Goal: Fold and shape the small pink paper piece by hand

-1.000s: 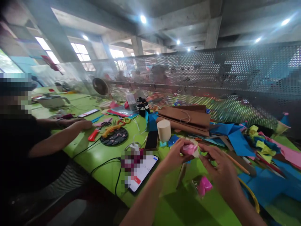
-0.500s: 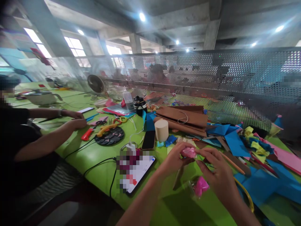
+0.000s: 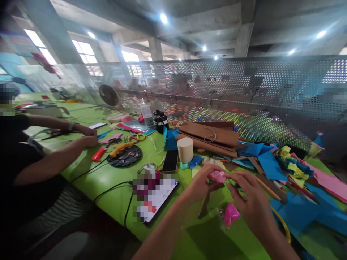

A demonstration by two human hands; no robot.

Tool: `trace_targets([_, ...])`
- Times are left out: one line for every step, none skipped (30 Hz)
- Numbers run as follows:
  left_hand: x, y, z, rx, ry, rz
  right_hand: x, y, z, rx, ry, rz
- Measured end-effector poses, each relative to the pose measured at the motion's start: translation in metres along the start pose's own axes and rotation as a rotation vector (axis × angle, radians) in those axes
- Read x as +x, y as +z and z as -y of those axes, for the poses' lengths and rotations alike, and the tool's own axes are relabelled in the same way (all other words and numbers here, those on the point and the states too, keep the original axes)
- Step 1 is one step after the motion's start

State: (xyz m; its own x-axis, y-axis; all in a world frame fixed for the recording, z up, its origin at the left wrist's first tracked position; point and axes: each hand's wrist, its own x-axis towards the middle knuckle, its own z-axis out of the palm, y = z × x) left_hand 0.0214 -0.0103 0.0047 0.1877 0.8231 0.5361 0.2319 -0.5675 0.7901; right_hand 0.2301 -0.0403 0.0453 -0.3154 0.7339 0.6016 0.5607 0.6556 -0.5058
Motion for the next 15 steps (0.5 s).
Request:
trace_targets([0.0004, 0.0000, -0.0008, 0.004, 0.007, 0.005, 0.0001, 0.0003, -0.0002, -0.002, -0.001, 0.008])
trace_targets([0.0008, -0.0002, -0.0018, 0.006, 0.011, 0.010, 0.0001, 0.0004, -0.0005, -0.004, -0.004, 0.018])
trace_targets([0.0012, -0.0005, -0.0030, 0.004, 0.010, 0.015, -0.0001, 0.0003, -0.0007, -0.005, -0.009, 0.024])
trace_targets([0.0014, -0.0010, -0.0043, -0.003, 0.006, 0.017, -0.0003, -0.0002, -0.0008, -0.007, -0.015, 0.020])
trace_targets([0.0013, -0.0016, -0.0057, -0.013, 0.001, 0.014, -0.0007, -0.0009, -0.0008, -0.007, -0.022, 0.007])
trace_targets([0.0011, -0.0023, -0.0070, -0.024, 0.000, 0.013, -0.0011, -0.0018, -0.0006, -0.007, -0.032, -0.013])
trace_targets([0.0007, -0.0029, -0.0083, -0.037, 0.003, 0.015, -0.0013, -0.0027, -0.0004, -0.008, -0.043, -0.036])
trace_targets([0.0002, -0.0035, -0.0092, -0.049, 0.008, 0.021, -0.0014, -0.0033, -0.0001, -0.011, -0.056, -0.052])
trace_targets([-0.0003, -0.0037, -0.0099, -0.059, 0.011, 0.027, -0.0012, -0.0034, 0.0002, -0.019, -0.072, -0.059])
trace_targets([-0.0008, -0.0037, -0.0101, -0.070, 0.009, 0.030, -0.0007, -0.0029, 0.0003, -0.029, -0.090, -0.057])
trace_targets([-0.0013, -0.0033, -0.0100, -0.079, -0.001, 0.033, -0.0001, -0.0018, 0.0002, -0.041, -0.104, -0.046])
trace_targets([-0.0016, -0.0026, -0.0095, -0.088, -0.019, 0.034, 0.0007, -0.0002, -0.0001, -0.054, -0.113, -0.033])
trace_targets([-0.0019, -0.0016, -0.0088, -0.094, -0.040, 0.035, 0.0014, 0.0016, -0.0006, -0.067, -0.118, -0.021])
trace_targets([-0.0021, -0.0005, -0.0081, -0.102, -0.062, 0.036, 0.0020, 0.0032, -0.0012, -0.078, -0.118, -0.013])
trace_targets([-0.0022, 0.0007, -0.0074, -0.112, -0.081, 0.042, 0.0024, 0.0044, -0.0019, -0.085, -0.113, -0.009])
